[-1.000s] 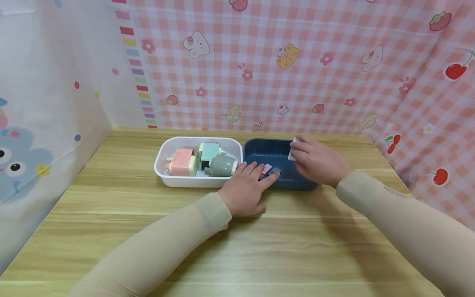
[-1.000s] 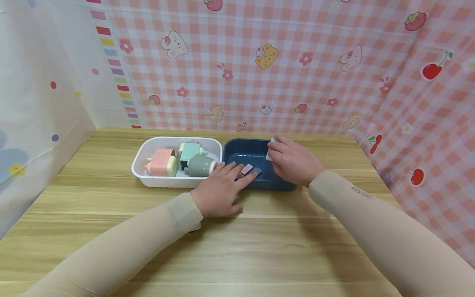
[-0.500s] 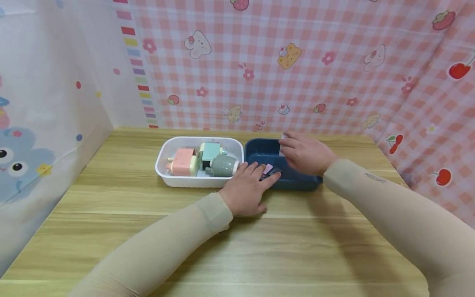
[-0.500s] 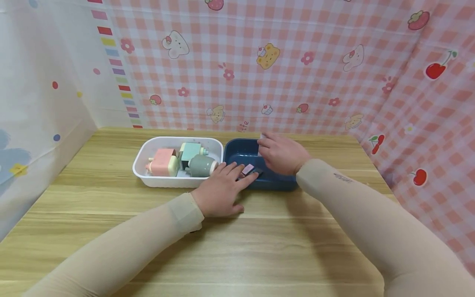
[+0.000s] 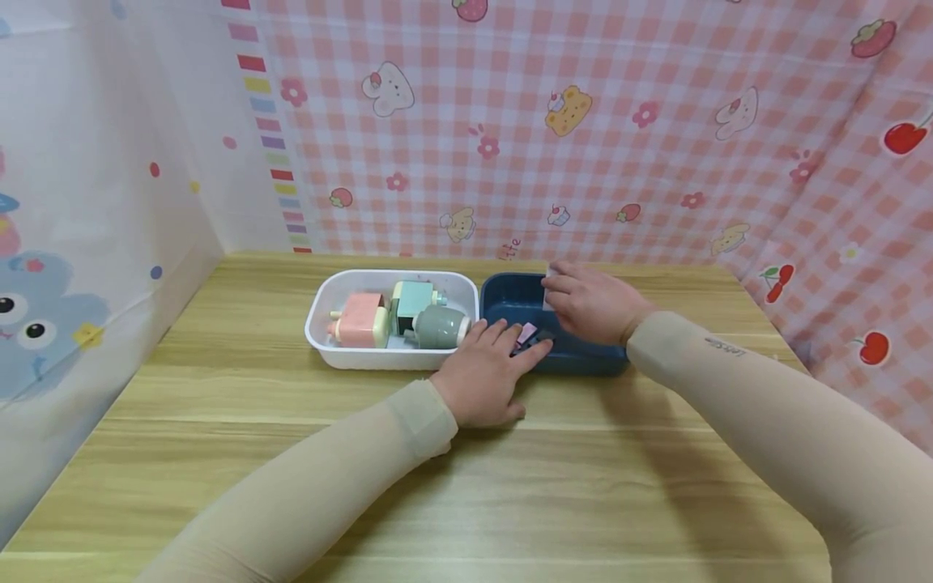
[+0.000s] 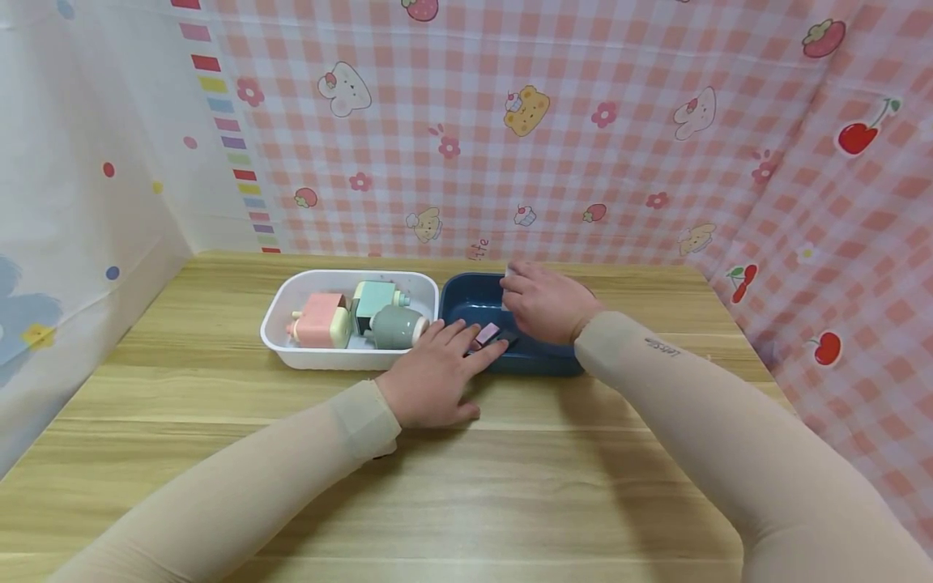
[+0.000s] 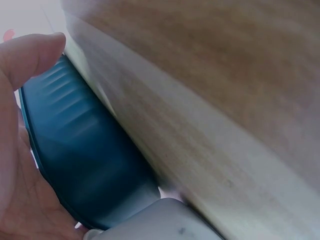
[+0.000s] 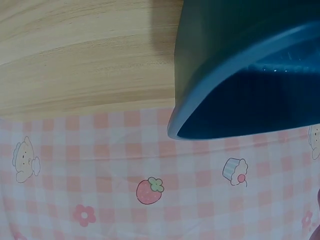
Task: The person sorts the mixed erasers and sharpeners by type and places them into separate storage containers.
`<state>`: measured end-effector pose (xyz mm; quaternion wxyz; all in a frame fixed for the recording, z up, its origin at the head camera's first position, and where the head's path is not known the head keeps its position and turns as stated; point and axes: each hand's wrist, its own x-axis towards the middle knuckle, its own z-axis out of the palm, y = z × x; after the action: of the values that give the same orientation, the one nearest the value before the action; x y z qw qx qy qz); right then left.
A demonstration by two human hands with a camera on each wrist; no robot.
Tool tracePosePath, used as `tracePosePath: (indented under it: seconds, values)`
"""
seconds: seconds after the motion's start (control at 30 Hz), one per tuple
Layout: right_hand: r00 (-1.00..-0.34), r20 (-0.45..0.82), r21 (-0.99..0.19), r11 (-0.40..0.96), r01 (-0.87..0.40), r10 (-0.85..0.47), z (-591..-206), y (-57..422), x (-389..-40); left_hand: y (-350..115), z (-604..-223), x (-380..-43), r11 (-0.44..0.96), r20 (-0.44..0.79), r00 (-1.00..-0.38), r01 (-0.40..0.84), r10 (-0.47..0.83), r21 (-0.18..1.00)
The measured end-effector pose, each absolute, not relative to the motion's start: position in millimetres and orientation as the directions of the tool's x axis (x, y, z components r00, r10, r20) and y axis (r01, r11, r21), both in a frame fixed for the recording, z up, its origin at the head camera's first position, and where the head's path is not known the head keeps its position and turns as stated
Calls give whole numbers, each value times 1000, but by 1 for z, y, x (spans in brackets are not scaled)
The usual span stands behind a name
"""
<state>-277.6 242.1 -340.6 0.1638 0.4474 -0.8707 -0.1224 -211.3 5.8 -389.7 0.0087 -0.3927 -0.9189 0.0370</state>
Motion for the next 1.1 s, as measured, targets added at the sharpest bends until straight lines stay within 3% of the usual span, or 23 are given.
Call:
tracePosePath:
  seconds: [0.27,1.1]
  values:
    - [-576,138,340,585,-736,-806,-342,241,-277,5,-390,-210,688,-2,-691,720,723,-89]
    - [-576,134,335,584,-740,-807,-346,238,-278,6,-387,-207,689,1,-692,718,722,-101]
